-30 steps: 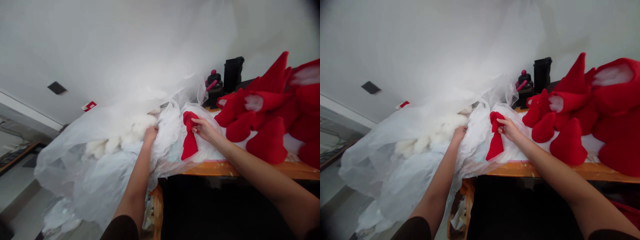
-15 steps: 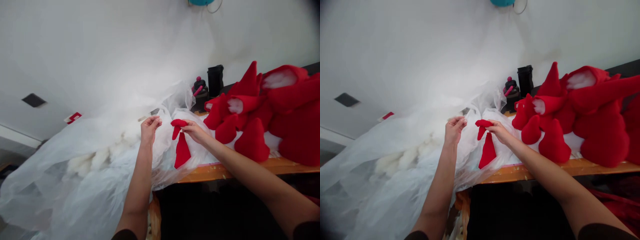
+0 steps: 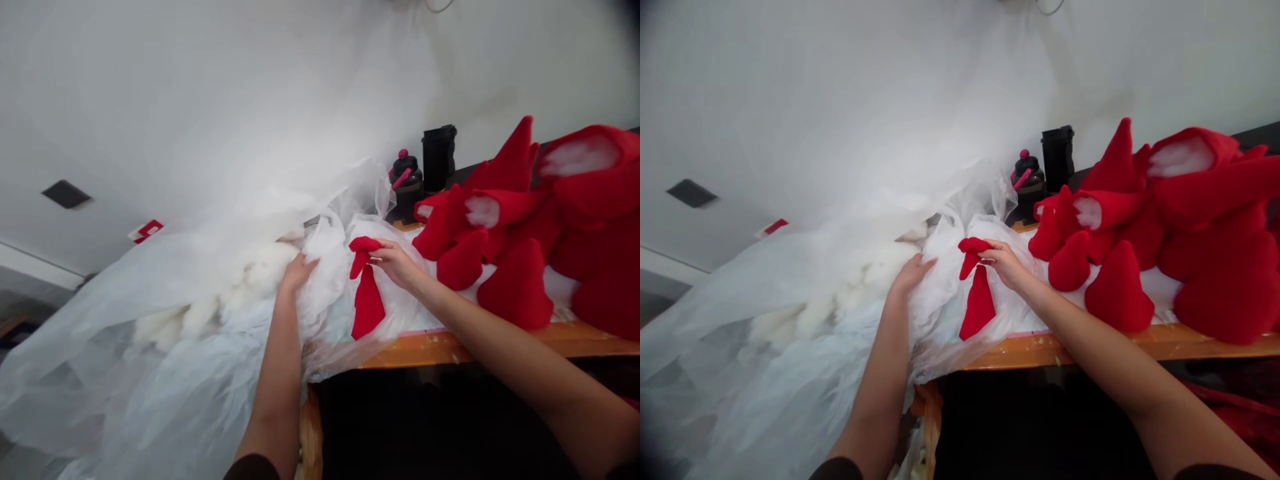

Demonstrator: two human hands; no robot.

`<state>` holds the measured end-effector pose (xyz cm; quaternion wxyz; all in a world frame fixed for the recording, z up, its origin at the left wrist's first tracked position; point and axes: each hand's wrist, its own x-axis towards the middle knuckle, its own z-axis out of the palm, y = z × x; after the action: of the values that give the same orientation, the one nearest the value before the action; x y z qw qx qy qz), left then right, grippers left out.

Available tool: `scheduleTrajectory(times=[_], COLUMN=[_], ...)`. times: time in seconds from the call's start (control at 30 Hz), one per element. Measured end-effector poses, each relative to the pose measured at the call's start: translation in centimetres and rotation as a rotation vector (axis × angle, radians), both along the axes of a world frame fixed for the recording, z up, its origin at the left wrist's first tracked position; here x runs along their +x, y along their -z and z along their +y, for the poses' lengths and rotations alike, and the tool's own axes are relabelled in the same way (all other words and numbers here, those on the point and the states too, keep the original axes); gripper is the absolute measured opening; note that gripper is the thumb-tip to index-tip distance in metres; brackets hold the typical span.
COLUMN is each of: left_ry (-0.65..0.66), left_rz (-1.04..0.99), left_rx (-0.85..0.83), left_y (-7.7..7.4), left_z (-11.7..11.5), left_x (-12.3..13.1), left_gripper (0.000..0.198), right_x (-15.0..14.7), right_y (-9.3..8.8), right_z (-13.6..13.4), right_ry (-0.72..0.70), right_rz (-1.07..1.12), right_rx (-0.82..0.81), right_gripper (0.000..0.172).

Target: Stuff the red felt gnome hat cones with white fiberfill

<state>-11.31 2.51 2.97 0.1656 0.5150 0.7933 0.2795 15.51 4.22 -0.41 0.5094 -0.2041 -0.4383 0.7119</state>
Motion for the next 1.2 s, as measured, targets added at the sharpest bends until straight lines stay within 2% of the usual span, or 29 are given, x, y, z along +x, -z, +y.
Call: scheduleTrajectory(times=[0.1,0.2,0.33,0.43,0.53,0.6,0.67,0.73,0.83,0.93,1.03,1.13,1.2], left_ry=[0.039,0.126,0.380,0.478,0.513,0.527,0.544,0.563,0.547,0.489,0.526,0.593,0.543], left_rz=[-0.127,-0.281,-0.558,-0.821,-1.061,-1.133,-1.125,-1.117,-1.162,-1.168,-1.100,-1.019,-0.994], left_rx=[0.156,0.364,0.525,0.538,0.502,0.401,0.286,0.253,0.363,0.478,0.455,0.396,0.453], left_y=[-0.5,-2.9,-6.3,-7.0,-5.9,-4.6,-3.2,-2.0,-0.7,0.2,0.8,1.3,1.6], left_z=[-0.1,-1.0,-2.1,-1.9,-1.0,-0.5,-0.2,0.0,0.2,0.6,0.9,0.9,0.8], left_x=[-0.2,0.7,4.2,7.3,9.6,10.6,11.4,11.9,12.1,12.0,11.8,12.1,12.4], left_gripper=[0.031,0.025,0.024,0.024,0.022,0.023,0.029,0.041,0.051,0.046,0.033,0.028,0.030], right_x=[0.0,0.1,0.7,1.4,1.7,1.6,1.1,0.6,-0.1,-0.4,-0.4,-0.2,-0.1], right_y=[-0.1,-0.3,-0.8,-1.0,-1.0,-1.1,-1.1,-1.1,-0.9,-0.6,-0.6,-0.8,-0.7], right_z=[-0.1,-0.2,-0.3,-0.5,-0.6,-0.5,-0.4,-0.2,0.0,0.1,0.0,0.1,0.2], right_ry=[-0.014,-0.052,-0.190,-0.367,-0.525,-0.503,-0.377,-0.212,0.035,0.204,0.291,0.288,0.286], right_rz=[0.016,0.013,0.002,-0.010,-0.052,-0.070,-0.090,-0.117,-0.114,-0.107,-0.140,-0.153,-0.153], right_rx=[-0.013,0.005,0.070,0.103,0.143,0.187,0.247,0.296,0.300,0.286,0.300,0.283,0.265], right_gripper=[0.028,0.027,0.031,0.029,0.024,0.022,0.020,0.019,0.021,0.022,0.022,0.025,0.024])
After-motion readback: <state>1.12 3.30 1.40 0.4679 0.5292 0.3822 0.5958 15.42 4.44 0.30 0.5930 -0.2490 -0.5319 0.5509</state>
